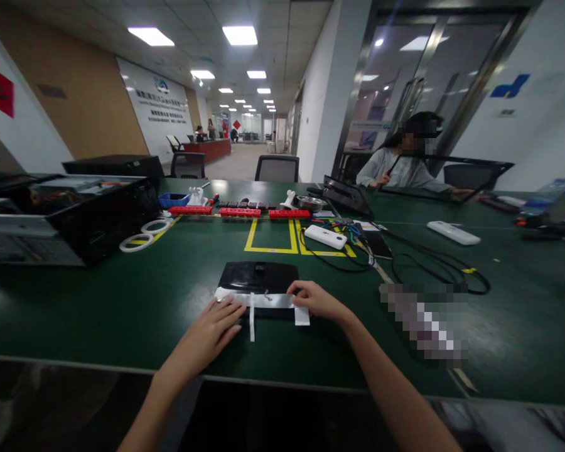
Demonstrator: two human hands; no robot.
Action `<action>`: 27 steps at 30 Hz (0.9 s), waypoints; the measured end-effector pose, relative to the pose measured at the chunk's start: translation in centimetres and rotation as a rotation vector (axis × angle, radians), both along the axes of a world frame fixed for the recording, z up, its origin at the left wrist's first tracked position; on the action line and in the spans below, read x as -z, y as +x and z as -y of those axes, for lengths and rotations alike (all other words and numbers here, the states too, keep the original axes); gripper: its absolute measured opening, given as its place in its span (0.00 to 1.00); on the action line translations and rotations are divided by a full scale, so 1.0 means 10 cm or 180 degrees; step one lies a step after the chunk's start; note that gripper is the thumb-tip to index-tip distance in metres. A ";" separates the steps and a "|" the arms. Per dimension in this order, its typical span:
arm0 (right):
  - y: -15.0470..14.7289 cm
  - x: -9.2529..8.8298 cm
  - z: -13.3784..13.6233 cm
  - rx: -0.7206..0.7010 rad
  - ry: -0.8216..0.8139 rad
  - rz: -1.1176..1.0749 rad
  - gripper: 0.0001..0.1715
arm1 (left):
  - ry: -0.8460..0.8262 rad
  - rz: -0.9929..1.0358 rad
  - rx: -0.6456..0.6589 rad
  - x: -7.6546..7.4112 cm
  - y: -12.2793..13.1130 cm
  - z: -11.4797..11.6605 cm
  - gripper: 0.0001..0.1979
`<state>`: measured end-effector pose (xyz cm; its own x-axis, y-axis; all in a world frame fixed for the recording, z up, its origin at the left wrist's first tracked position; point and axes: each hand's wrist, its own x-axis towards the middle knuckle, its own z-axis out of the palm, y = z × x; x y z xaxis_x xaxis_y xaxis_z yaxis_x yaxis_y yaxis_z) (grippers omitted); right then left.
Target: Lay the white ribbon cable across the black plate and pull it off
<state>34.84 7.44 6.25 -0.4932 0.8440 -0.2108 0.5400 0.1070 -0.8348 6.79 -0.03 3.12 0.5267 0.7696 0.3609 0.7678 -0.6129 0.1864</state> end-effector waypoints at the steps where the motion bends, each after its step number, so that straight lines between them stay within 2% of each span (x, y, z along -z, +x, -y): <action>1: 0.00 0.01 0.00 0.0000 0.0009 -0.0014 0.16 | -0.0014 -0.0056 0.0049 -0.01 0.07 -0.01 0.20; 6: 0.00 0.00 0.00 0.0013 0.0003 -0.0039 0.16 | -0.0083 -0.0231 0.0004 -0.01 0.23 -0.04 0.22; 15: 0.01 0.02 0.00 -0.0046 0.0006 -0.0088 0.17 | -0.0207 -0.0221 -0.0024 0.04 0.24 -0.03 0.24; 27: -0.03 -0.01 0.02 0.0024 0.0033 -0.0016 0.15 | -0.0187 -0.0176 -0.0145 0.06 0.26 -0.03 0.21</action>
<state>34.57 7.19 6.37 -0.4879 0.8497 -0.1997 0.5367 0.1116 -0.8364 9.42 0.23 2.57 0.5087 0.8122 0.2858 0.8047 -0.5665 0.1776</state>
